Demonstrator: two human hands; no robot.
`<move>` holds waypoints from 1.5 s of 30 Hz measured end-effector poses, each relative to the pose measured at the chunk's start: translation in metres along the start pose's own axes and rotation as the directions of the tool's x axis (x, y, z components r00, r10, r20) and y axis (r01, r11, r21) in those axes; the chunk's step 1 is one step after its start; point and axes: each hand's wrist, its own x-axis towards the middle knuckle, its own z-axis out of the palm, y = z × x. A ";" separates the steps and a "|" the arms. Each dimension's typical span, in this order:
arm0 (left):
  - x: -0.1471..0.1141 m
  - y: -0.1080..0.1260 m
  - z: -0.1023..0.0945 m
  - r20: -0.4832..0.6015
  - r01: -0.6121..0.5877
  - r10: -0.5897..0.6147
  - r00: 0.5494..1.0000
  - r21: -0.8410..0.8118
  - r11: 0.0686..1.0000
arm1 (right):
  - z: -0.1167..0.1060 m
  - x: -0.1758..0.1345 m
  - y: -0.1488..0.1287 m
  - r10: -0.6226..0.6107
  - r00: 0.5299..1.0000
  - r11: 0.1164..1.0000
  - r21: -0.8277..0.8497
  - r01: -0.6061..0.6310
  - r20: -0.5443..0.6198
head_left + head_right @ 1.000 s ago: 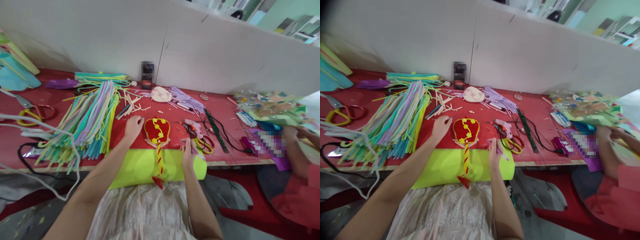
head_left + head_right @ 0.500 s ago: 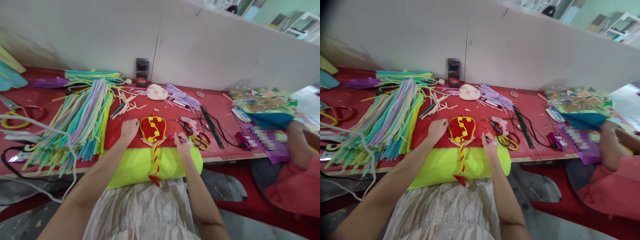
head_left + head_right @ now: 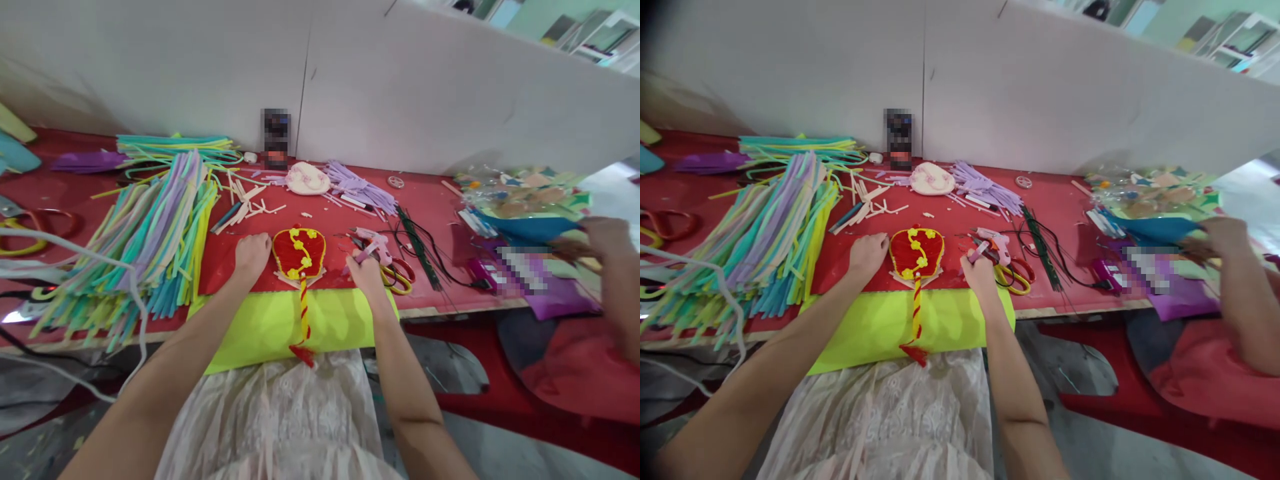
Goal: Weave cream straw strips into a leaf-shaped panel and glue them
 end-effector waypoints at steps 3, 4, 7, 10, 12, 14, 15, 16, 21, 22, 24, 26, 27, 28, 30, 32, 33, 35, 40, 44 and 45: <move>0.000 0.000 0.000 -0.005 -0.008 0.008 1.000 -0.003 1.000 | 0.005 0.008 -0.005 -0.053 0.998 0.988 -0.148 0.046 -0.045; 0.000 0.001 0.000 -0.005 -0.007 0.007 1.000 -0.004 1.000 | 0.008 0.011 -0.007 -0.074 0.995 0.976 -0.211 0.059 -0.060; -0.001 0.001 -0.002 -0.002 -0.002 0.002 1.000 0.004 1.000 | 0.012 0.019 -0.007 -0.128 0.988 0.943 -0.320 0.094 -0.086; -0.002 0.001 -0.002 -0.008 -0.017 0.017 1.000 0.005 1.000 | 0.010 0.014 0.000 -0.185 0.974 0.951 -0.273 0.144 -0.131; -0.002 0.001 -0.002 -0.009 -0.019 0.019 1.000 0.005 1.000 | 0.008 0.000 0.007 -0.210 0.965 0.967 -0.176 0.182 -0.155; -0.002 0.001 -0.001 -0.009 -0.013 0.013 1.000 0.011 1.000 | 0.006 -0.017 0.012 -0.210 0.967 0.978 -0.048 0.205 -0.143; -0.002 0.000 0.000 -0.010 -0.010 0.010 1.000 0.015 1.000 | 0.005 -0.026 0.014 -0.206 0.967 0.978 -0.019 0.206 -0.147; -0.002 0.000 0.000 -0.012 -0.008 0.009 1.000 0.017 1.000 | 0.005 -0.033 0.015 -0.197 0.967 0.979 0.009 0.201 -0.160; -0.002 0.001 -0.001 -0.012 0.007 -0.007 1.000 0.001 1.000 | 0.006 -0.048 0.006 -0.041 0.980 0.969 0.230 0.087 -0.196; -0.002 0.000 -0.001 -0.011 0.012 -0.013 1.000 -0.011 1.000 | 0.007 -0.049 0.002 -0.006 0.983 0.951 0.302 0.062 -0.181; -0.001 -0.002 -0.001 -0.013 0.046 -0.047 0.999 -0.049 0.998 | 0.007 -0.052 -0.007 0.024 0.989 0.908 0.417 0.039 -0.146; 0.001 -0.004 0.000 -0.020 0.097 -0.100 0.995 -0.108 0.989 | 0.010 -0.060 -0.016 0.028 0.993 0.872 0.489 0.031 -0.112; 0.001 -0.006 0.001 -0.030 0.116 -0.121 0.992 -0.145 0.983 | 0.011 -0.066 -0.019 0.031 0.995 0.853 0.522 0.024 -0.096; 0.001 -0.007 0.000 -0.049 0.121 -0.132 0.990 -0.187 0.975 | 0.014 -0.072 -0.023 0.039 0.996 0.832 0.555 0.013 -0.083; -0.001 -0.008 -0.003 -0.125 0.075 -0.112 0.986 -0.272 0.959 | 0.019 -0.084 -0.026 0.062 0.996 0.790 0.613 -0.006 -0.069; -0.005 -0.006 -0.009 -0.233 -0.051 -0.032 0.972 -0.340 0.939 | 0.024 -0.090 -0.027 0.088 0.993 0.763 0.646 -0.018 -0.075; -0.008 -0.003 -0.013 -0.279 -0.141 0.036 0.960 -0.364 0.921 | 0.026 -0.090 -0.026 0.107 0.991 0.760 0.649 -0.027 -0.084; -0.014 0.003 -0.019 -0.318 -0.346 0.228 0.920 -0.392 0.852 | 0.027 -0.084 -0.025 0.143 0.986 0.771 0.634 -0.056 -0.087; -0.023 0.020 -0.021 -0.218 -0.655 0.629 0.746 -0.408 0.636 | 0.031 -0.056 -0.022 0.111 0.994 0.794 0.600 -0.097 0.013; -0.022 0.023 -0.013 -0.127 -0.692 0.716 0.686 -0.419 0.588 | 0.045 -0.053 -0.022 0.072 0.997 0.793 0.606 -0.062 0.008; -0.021 0.023 -0.012 -0.116 -0.691 0.720 0.684 -0.422 0.588 | 0.049 -0.054 -0.022 0.064 0.998 0.802 0.595 -0.052 0.000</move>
